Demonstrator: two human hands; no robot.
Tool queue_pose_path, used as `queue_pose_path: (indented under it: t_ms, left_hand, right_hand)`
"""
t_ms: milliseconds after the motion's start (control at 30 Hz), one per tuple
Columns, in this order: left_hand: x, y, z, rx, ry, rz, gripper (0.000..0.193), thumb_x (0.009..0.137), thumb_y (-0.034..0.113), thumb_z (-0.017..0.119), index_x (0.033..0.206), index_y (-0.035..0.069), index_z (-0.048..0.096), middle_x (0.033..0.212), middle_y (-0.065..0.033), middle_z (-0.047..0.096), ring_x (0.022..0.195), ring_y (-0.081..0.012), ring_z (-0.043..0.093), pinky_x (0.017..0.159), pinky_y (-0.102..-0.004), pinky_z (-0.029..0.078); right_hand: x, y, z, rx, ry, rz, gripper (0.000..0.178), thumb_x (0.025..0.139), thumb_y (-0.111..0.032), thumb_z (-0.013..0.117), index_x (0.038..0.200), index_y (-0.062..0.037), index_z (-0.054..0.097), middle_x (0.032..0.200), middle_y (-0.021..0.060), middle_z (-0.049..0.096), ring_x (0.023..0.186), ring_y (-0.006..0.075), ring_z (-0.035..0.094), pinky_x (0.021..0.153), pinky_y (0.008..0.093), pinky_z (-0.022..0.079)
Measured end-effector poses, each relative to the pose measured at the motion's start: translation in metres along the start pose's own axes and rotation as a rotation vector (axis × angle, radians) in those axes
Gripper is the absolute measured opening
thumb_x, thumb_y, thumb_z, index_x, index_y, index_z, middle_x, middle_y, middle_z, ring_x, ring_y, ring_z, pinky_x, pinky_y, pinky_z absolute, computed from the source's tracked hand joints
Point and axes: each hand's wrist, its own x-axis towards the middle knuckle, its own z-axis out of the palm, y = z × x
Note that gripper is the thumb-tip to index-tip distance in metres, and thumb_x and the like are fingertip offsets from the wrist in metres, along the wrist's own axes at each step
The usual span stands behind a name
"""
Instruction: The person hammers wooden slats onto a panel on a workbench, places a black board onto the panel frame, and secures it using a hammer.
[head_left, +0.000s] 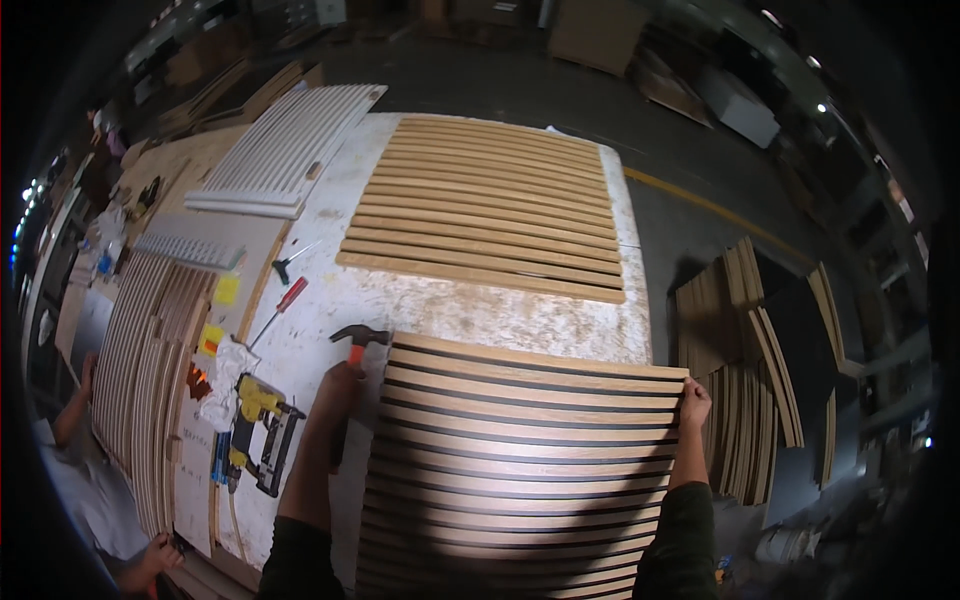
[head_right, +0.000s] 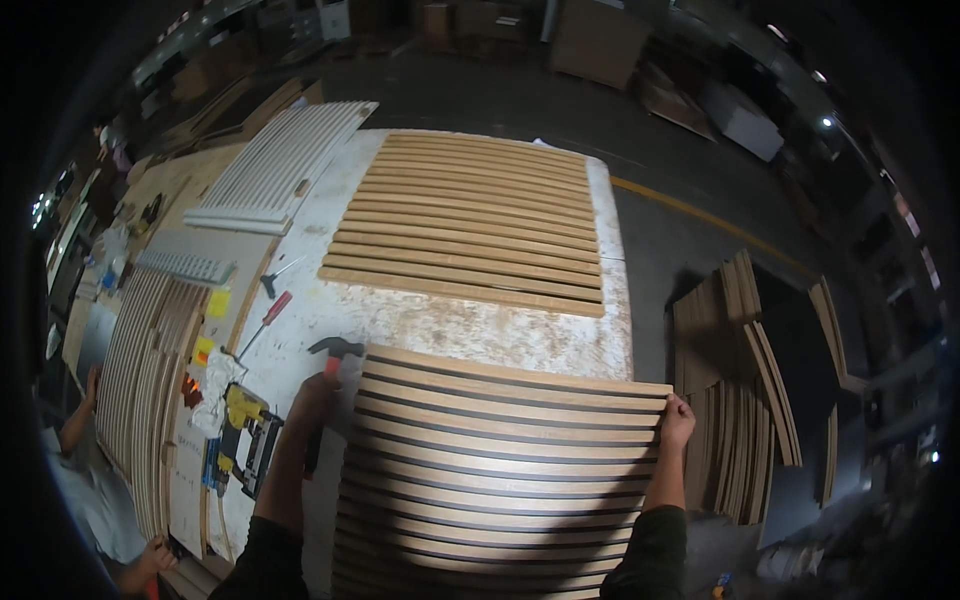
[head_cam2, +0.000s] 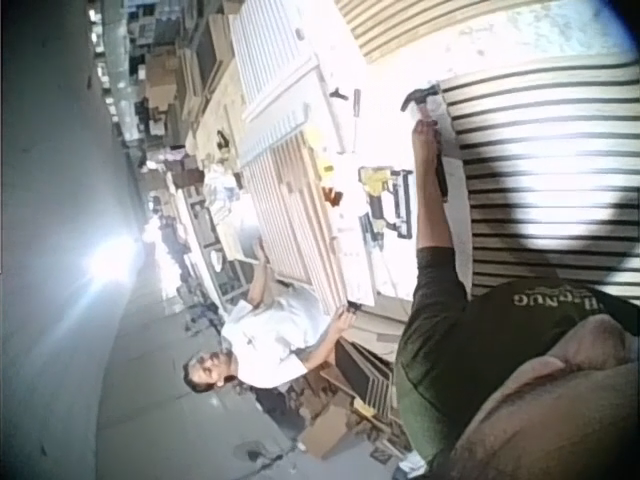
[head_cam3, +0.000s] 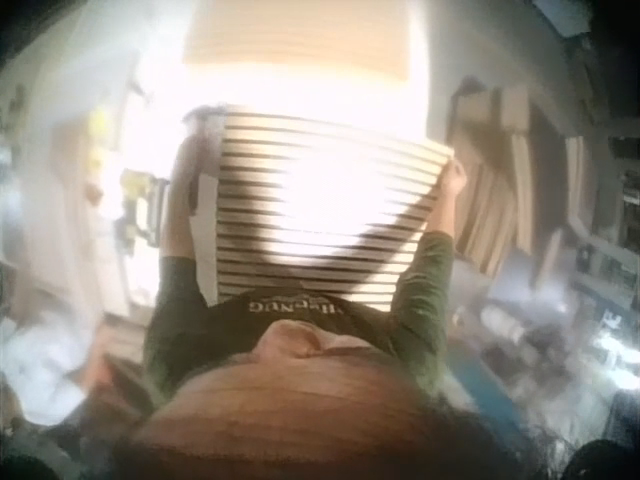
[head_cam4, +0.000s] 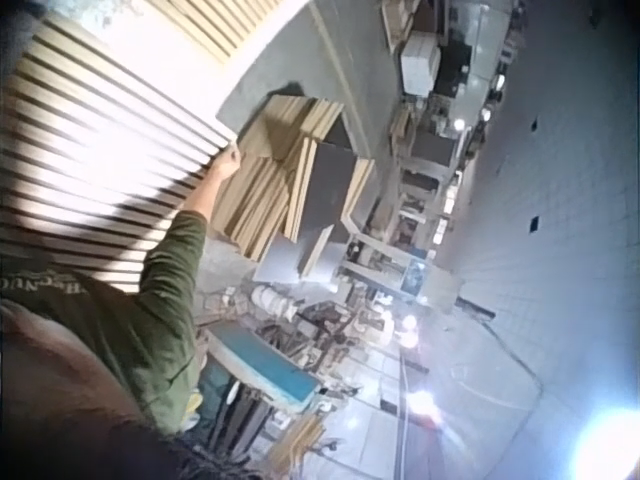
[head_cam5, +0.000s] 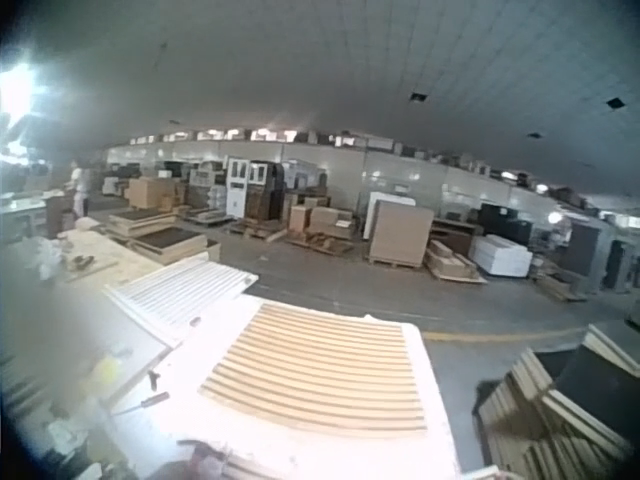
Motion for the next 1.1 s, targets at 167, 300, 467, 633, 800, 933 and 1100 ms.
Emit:
queue_pose_path:
  t_ms: [167, 300, 467, 633, 800, 933, 1100]
  left_hand:
    - [0.01, -0.036, -0.015, -0.267, -0.036, -0.264, 0.023, 0.087, 0.029, 0.049, 0.072, 0.013, 0.044, 0.046, 0.0038, 0.034, 0.032, -0.0079, 0.03, 0.028, -0.0242, 0.025]
    - [-0.017, -0.021, -0.054, 0.061, 0.174, -0.031, 0.024, 0.088, 0.03, 0.048, 0.073, 0.013, 0.042, 0.048, 0.0038, 0.036, 0.035, -0.0071, 0.033, 0.03, -0.0229, 0.025]
    - [-0.113, 0.084, 0.05, -0.011, 0.135, -0.128, 0.02, 0.087, 0.027, 0.05, 0.075, 0.013, 0.044, 0.051, 0.003, 0.039, 0.036, -0.0077, 0.036, 0.031, -0.0219, 0.028]
    - [-0.182, 0.078, 0.122, 0.035, 0.081, -0.173, 0.022, 0.087, 0.029, 0.051, 0.073, 0.014, 0.045, 0.049, 0.0021, 0.042, 0.035, -0.0076, 0.037, 0.031, -0.0205, 0.028]
    - [-0.218, 0.104, 0.172, 0.119, 0.111, -0.227, 0.021, 0.089, 0.027, 0.049, 0.073, 0.013, 0.045, 0.05, 0.0023, 0.043, 0.036, -0.0067, 0.036, 0.032, -0.0208, 0.027]
    - [-0.207, 0.126, 0.184, 0.074, 0.027, -0.121, 0.016, 0.089, 0.021, 0.046, 0.076, 0.013, 0.045, 0.051, 0.0033, 0.041, 0.037, -0.0059, 0.036, 0.033, -0.02, 0.027]
    - [-0.18, 0.178, 0.226, 0.297, -0.061, 0.051, 0.018, 0.091, 0.022, 0.045, 0.088, 0.006, 0.049, 0.055, 0.0008, 0.042, 0.041, -0.0076, 0.039, 0.036, -0.022, 0.034]
  right_hand:
    - [-0.014, -0.012, 0.023, -0.249, 0.08, 0.051, 0.027, 0.078, -0.028, 0.059, 0.091, -0.0051, 0.066, 0.089, 0.0129, 0.065, 0.082, 0.0247, 0.062, 0.075, 0.032, 0.047]
    - [-0.03, -0.063, 0.038, -0.265, 0.06, 0.222, 0.027, 0.077, -0.033, 0.057, 0.094, -0.014, 0.067, 0.096, 0.0111, 0.064, 0.091, 0.0298, 0.059, 0.08, 0.0365, 0.046]
    - [-0.03, -0.054, 0.013, -0.295, 0.005, 0.089, 0.034, 0.074, -0.031, 0.06, 0.103, -0.0139, 0.063, 0.111, 0.01, 0.054, 0.108, 0.0267, 0.045, 0.094, 0.0374, 0.034]
    - [-0.066, -0.067, 0.052, -0.512, -0.272, -0.062, 0.046, 0.078, -0.022, 0.049, 0.123, -0.0109, 0.048, 0.128, 0.0118, 0.038, 0.125, 0.0302, 0.026, 0.103, 0.0568, 0.007]
    - [-0.152, -0.093, 0.047, -0.736, -0.506, -0.437, 0.073, 0.081, -0.039, 0.051, 0.136, -0.0005, 0.022, 0.144, 0.0166, 0.014, 0.134, 0.0329, 0.008, 0.105, 0.0526, 0.006]
    - [-0.173, -0.078, 0.023, -0.703, -0.729, -0.513, 0.072, 0.088, -0.045, 0.037, 0.138, 0.0006, 0.012, 0.146, 0.0159, 0.007, 0.135, 0.0298, 0.005, 0.107, 0.0461, 0.005]
    - [-0.17, -0.079, 0.021, -0.66, -0.733, -0.559, 0.071, 0.088, -0.042, 0.037, 0.137, 0.0041, 0.013, 0.145, 0.0163, 0.009, 0.135, 0.0292, 0.006, 0.108, 0.0419, 0.005]
